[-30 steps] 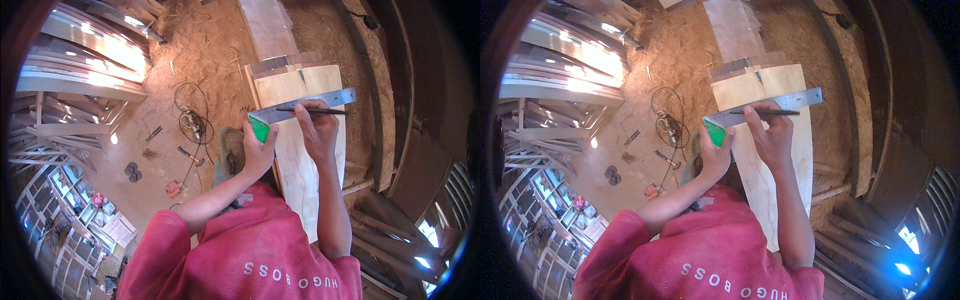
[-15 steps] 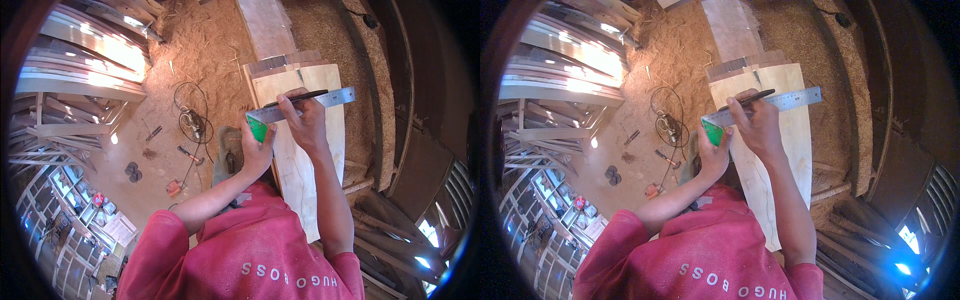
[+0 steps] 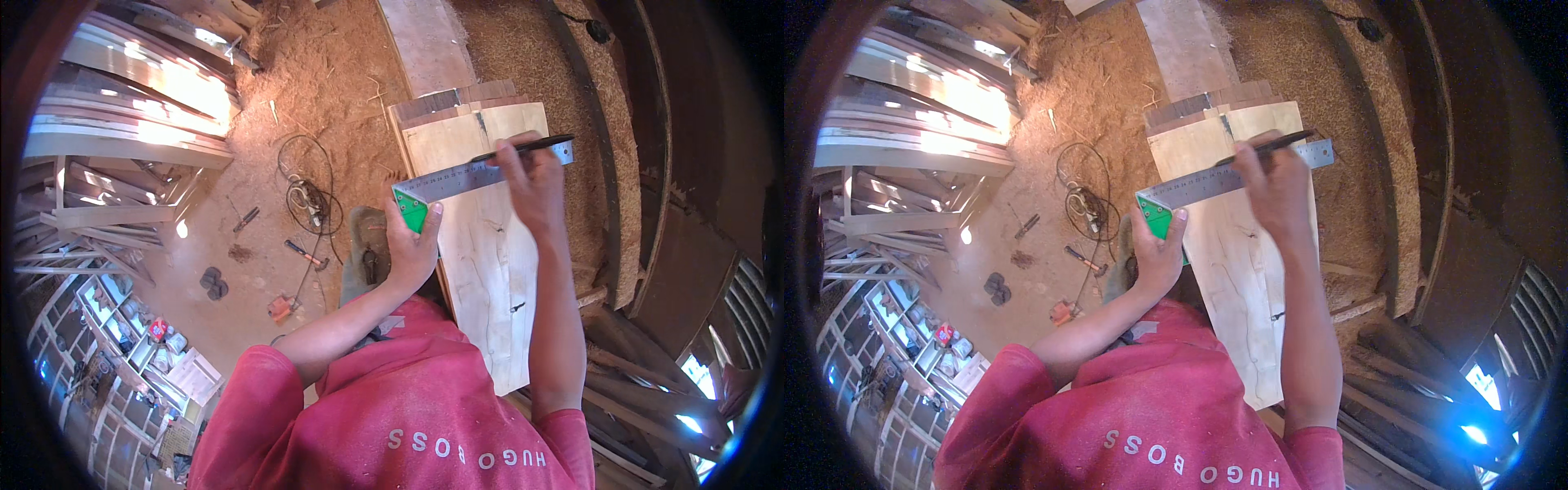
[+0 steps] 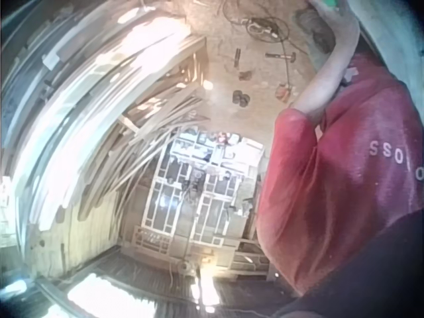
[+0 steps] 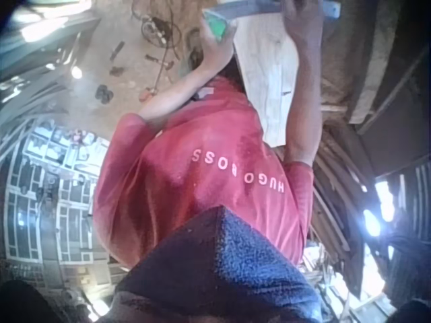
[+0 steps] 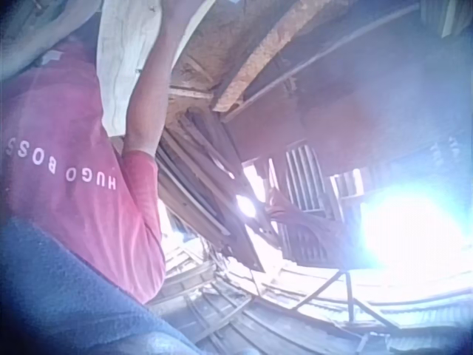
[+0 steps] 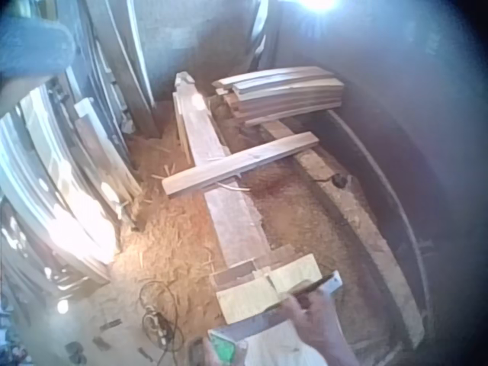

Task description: The person uses an L-square and a pencil to draw straight lines across wood planks. They move between different planks on the ground, aligning the square against the edges before marking with the pencil.

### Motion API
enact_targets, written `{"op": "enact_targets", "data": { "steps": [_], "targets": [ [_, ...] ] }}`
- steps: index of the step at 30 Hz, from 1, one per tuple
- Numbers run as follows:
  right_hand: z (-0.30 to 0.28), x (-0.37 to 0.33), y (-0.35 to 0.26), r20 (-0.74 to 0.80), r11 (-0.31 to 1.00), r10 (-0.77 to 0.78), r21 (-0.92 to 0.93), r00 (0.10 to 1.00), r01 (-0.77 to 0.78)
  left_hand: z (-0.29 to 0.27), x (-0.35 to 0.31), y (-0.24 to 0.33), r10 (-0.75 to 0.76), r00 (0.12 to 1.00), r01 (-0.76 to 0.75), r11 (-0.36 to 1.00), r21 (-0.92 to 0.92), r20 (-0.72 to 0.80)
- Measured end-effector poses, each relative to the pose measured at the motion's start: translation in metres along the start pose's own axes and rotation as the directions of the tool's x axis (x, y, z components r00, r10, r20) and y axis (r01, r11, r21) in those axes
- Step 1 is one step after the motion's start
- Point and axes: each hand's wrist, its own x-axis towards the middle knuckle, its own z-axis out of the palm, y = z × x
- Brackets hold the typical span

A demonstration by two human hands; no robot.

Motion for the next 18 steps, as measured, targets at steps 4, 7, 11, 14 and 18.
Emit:
{"op": "enact_targets", "data": {
  "steps": [4, 7, 11, 14, 18],
  "targets": [
    [-0.046, 0.015, 0.018, -0.154, 0.996, -0.015, -0.092, 0.988, 0.000, 0.000, 0.000, 0.003, -0.002, 1.000, 0.002, 1.000, 0.011, -0.006],
    [-0.072, 0.026, 0.024, -0.229, 0.980, -0.009, -0.196, 0.973, -0.037, 0.002, 0.000, 0.004, -0.013, 1.000, 0.013, 0.999, -0.042, -0.004],
    [-0.092, 0.035, 0.024, -0.260, 0.932, -0.035, -0.358, 0.965, -0.063, 0.001, 0.001, 0.004, -0.021, 1.000, 0.021, 0.999, -0.050, 0.006],
    [-0.089, 0.036, 0.024, -0.266, 0.935, -0.071, -0.353, 0.961, -0.028, 0.002, 0.000, 0.006, -0.011, 1.000, 0.009, 0.996, -0.093, -0.011],
    [-0.079, 0.032, 0.015, -0.242, 0.841, -0.158, -0.542, 0.957, 0.002, 0.002, 0.001, 0.008, 0.010, 1.000, -0.011, 0.998, -0.061, -0.023]
  ]
}}
